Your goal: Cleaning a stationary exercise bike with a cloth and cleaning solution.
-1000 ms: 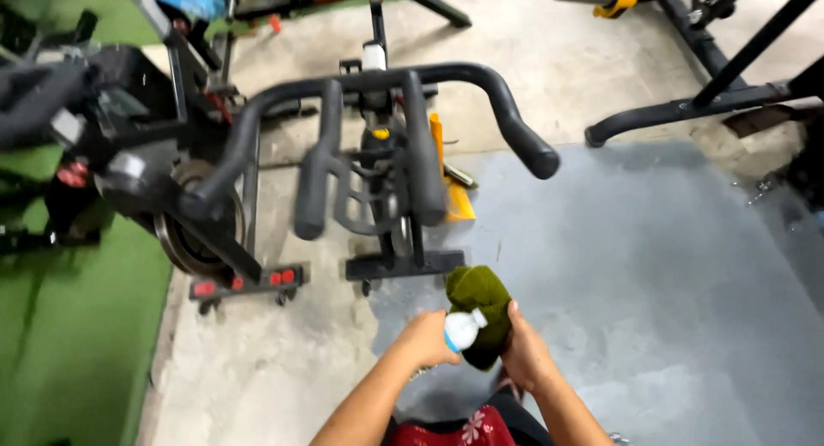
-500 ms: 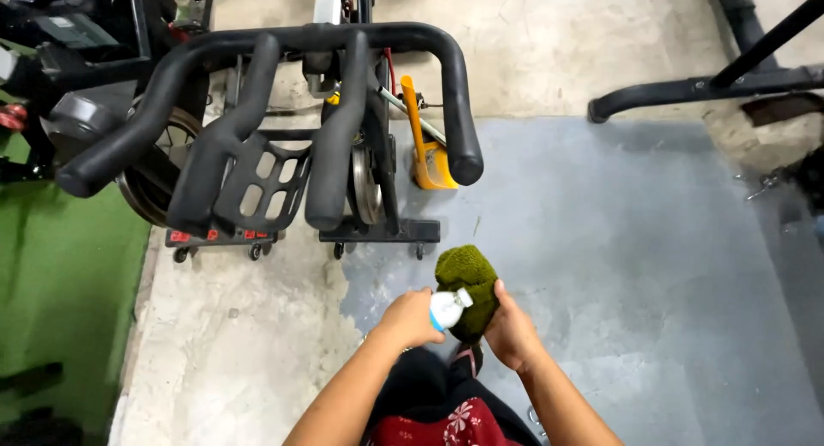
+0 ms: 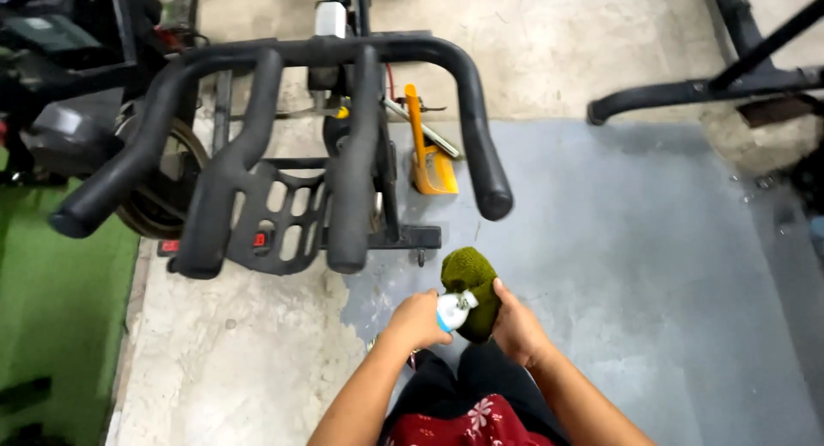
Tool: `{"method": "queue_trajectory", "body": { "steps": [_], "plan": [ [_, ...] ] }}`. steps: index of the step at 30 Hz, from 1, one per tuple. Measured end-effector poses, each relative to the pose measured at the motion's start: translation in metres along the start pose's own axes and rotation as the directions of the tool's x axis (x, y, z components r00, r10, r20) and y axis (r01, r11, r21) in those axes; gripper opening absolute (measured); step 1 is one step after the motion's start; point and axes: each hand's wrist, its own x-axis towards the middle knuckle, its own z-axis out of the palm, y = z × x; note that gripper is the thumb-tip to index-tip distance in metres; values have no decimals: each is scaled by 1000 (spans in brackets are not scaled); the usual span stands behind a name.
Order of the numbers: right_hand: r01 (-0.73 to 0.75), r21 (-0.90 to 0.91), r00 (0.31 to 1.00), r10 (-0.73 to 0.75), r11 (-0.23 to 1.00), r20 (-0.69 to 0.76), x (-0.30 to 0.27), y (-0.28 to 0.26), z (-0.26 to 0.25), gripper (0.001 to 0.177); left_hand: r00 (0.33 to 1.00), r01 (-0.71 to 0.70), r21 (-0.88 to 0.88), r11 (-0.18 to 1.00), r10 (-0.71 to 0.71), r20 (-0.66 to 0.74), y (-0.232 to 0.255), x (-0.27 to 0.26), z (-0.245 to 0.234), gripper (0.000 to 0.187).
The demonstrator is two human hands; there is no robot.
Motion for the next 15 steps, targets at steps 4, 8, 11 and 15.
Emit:
{"method": "queue_trajectory", "body": {
  "steps": [4,8,11,15],
  "plan": [
    [-55,-7,994,55,998,98,15,-1,15,61,996,59,-38,998,-61,-57,-19,-9,2,62],
    [-154,-121,972,172,981,163,38,-4,17,60,973,178,-127,976,-194,-126,-22,-22,5,63],
    [-209,-240,949,255,948,183,55,-11,21,58,938,274,-216,937,-310,-156,-20,-26,15,65],
    [-261,-394,901,369,882,230,71,-25,8,55,862,426,-308,851,-485,-148,-1,-23,43,65]
  ]
}}
